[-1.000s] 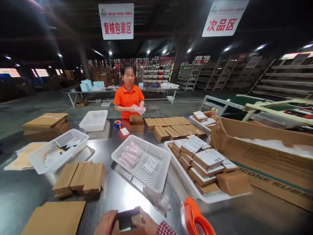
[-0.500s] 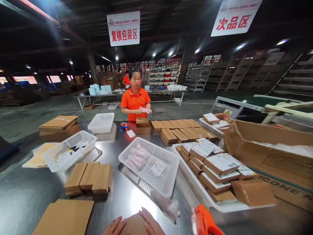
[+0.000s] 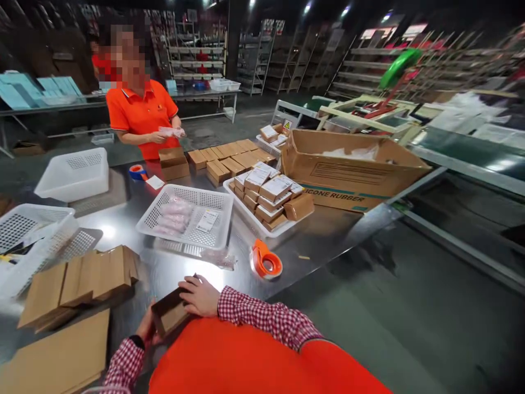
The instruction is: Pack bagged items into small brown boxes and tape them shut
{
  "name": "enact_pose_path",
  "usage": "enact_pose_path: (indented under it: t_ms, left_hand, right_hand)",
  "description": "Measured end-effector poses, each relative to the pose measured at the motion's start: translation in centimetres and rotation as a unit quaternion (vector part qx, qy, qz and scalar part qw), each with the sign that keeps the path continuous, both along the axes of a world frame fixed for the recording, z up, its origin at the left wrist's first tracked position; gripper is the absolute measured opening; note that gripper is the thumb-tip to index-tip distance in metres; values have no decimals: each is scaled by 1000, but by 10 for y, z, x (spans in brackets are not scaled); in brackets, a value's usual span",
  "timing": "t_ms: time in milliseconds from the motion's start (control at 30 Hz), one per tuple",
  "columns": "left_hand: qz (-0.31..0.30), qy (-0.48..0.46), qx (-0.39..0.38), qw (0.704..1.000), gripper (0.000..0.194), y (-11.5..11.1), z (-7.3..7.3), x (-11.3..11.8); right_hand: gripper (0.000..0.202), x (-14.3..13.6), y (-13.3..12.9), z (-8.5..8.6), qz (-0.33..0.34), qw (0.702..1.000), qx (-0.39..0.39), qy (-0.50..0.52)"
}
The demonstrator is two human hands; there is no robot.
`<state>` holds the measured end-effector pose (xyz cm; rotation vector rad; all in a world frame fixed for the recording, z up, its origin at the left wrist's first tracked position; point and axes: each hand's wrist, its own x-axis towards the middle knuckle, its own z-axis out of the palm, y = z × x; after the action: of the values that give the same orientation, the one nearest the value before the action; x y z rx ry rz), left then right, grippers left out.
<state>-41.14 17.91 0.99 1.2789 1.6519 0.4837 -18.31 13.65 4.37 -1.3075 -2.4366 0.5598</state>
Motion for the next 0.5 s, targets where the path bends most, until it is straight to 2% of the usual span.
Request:
enact_pose_path:
  t_ms: [67, 100, 167, 233, 300, 367, 400, 433, 500]
  left_hand:
    - [22, -8, -37, 999, 65, -9, -1, -5]
    - [25, -7, -22, 999, 62, -13, -2, -6]
    - [27, -1, 48, 998, 59, -18, -3, -5]
    - [48, 8, 105, 993, 54, -20, -7, 0]
    - [78, 10, 128, 989, 48, -20, -13, 6]
    - [91, 3, 146, 985, 44, -19, -19, 9]
    - [90, -4, 152, 984, 45, -18, -21, 9]
    - [88, -9, 156, 984, 46, -18, -22, 9]
    - [89, -15, 166, 982, 49, -18, -23, 7]
  right_hand:
    - [49, -9, 5, -7, 2, 1000, 0, -16]
    - [50, -13, 9, -10, 5, 1000, 0, -21]
    - [52, -17, 15, -16, 13, 1000, -5, -15]
    - [55, -12, 15, -24, -25, 1000, -2, 19]
    - [53, 6, 12, -33, -181, 981, -2, 63]
    - [52, 33, 9, -39, -368, 926, -14, 79]
    - [51, 47, 10, -40, -431, 899, -32, 77]
    - [50, 60, 13, -40, -463, 882, -56, 72]
    - [43, 79, 22, -39, -462, 878, -108, 68]
